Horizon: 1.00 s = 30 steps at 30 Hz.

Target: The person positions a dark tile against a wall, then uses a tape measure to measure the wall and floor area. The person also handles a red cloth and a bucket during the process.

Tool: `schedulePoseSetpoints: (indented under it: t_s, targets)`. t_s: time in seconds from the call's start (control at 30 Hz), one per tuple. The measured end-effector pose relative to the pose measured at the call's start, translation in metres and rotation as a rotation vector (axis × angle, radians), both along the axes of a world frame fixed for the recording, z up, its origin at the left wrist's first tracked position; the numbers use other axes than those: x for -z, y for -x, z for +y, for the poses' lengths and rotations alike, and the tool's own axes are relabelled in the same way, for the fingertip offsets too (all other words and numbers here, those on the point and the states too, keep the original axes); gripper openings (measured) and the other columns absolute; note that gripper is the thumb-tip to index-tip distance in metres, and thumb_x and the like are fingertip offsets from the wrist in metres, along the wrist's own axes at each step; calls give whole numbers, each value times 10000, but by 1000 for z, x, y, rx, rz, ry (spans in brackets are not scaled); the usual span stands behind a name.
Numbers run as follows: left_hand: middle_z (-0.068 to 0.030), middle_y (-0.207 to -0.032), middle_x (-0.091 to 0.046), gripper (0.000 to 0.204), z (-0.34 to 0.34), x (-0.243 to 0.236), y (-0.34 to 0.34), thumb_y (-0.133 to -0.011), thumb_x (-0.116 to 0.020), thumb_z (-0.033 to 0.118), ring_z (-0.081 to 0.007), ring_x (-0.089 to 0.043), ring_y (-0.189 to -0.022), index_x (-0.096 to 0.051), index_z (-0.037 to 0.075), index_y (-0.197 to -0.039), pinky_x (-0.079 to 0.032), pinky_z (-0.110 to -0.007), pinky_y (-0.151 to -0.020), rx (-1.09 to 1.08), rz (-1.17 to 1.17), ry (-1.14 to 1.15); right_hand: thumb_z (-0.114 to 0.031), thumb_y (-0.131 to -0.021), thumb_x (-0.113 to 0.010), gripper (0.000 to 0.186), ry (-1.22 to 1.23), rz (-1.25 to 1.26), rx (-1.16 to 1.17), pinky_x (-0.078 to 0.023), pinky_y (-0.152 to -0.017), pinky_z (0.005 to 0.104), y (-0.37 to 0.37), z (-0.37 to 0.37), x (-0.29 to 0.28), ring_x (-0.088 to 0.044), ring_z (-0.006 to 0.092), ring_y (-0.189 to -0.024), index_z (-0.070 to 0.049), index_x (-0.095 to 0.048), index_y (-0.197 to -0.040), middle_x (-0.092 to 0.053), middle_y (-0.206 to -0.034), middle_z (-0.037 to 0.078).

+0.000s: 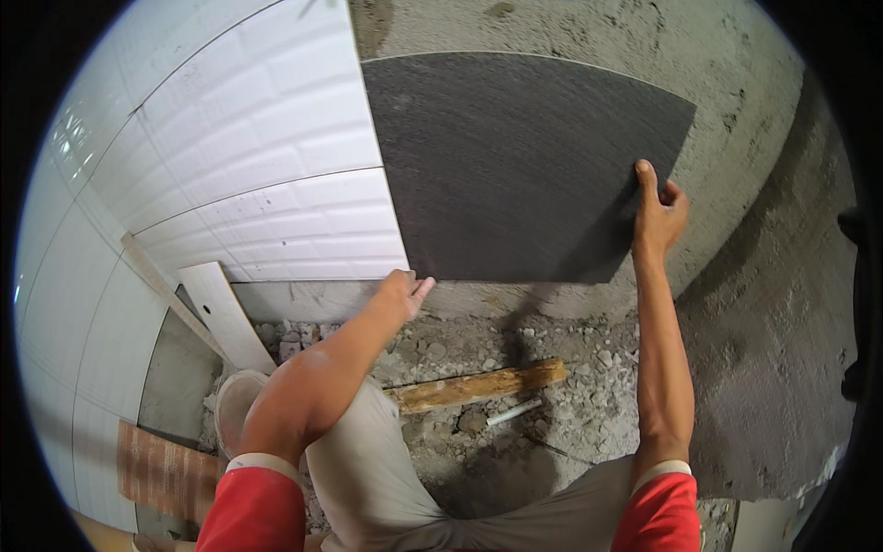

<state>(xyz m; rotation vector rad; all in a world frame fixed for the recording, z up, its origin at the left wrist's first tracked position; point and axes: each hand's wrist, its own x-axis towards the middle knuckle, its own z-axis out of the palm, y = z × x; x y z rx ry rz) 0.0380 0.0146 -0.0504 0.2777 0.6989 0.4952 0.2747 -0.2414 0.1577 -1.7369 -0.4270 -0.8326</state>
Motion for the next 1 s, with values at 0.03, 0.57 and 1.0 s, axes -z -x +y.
schedulePoseSetpoints:
  t_s: [0.03,0.57,1.0]
  targets:
    - [-173,-1598,-260,465,-2,-2,-3,-1051,-325,85,-269,-295,-1455,-297,-65,-1490,-431,-360,-1145,-8,12,25,-742,-713,-744,961,-5,-7,11,-478,-859,422,-2,0,1,-563,280,-982,114,-605,-1128,-560,-1072,191]
    - [-222,-1572,-247,476,-10,-4,-11,-1042,-331,38,-376,-451,-1327,-253,-76,-1498,-559,-344,-1027,-72,116,-50,-733,-682,-773,910,-66,-9,-30,-485,-839,423,-15,7,3,-581,294,-957,106,-632,-1005,-584,-1005,194]
    - [-205,-1579,-247,464,-12,-17,1,-1063,-302,61,-341,-403,-1377,-241,-53,-1509,-559,-347,-1030,-64,162,46,-761,-682,-749,1007,-30,-7,-20,-490,-855,415,-5,2,8,-576,284,-952,138,-610,-1113,-575,-1023,194]
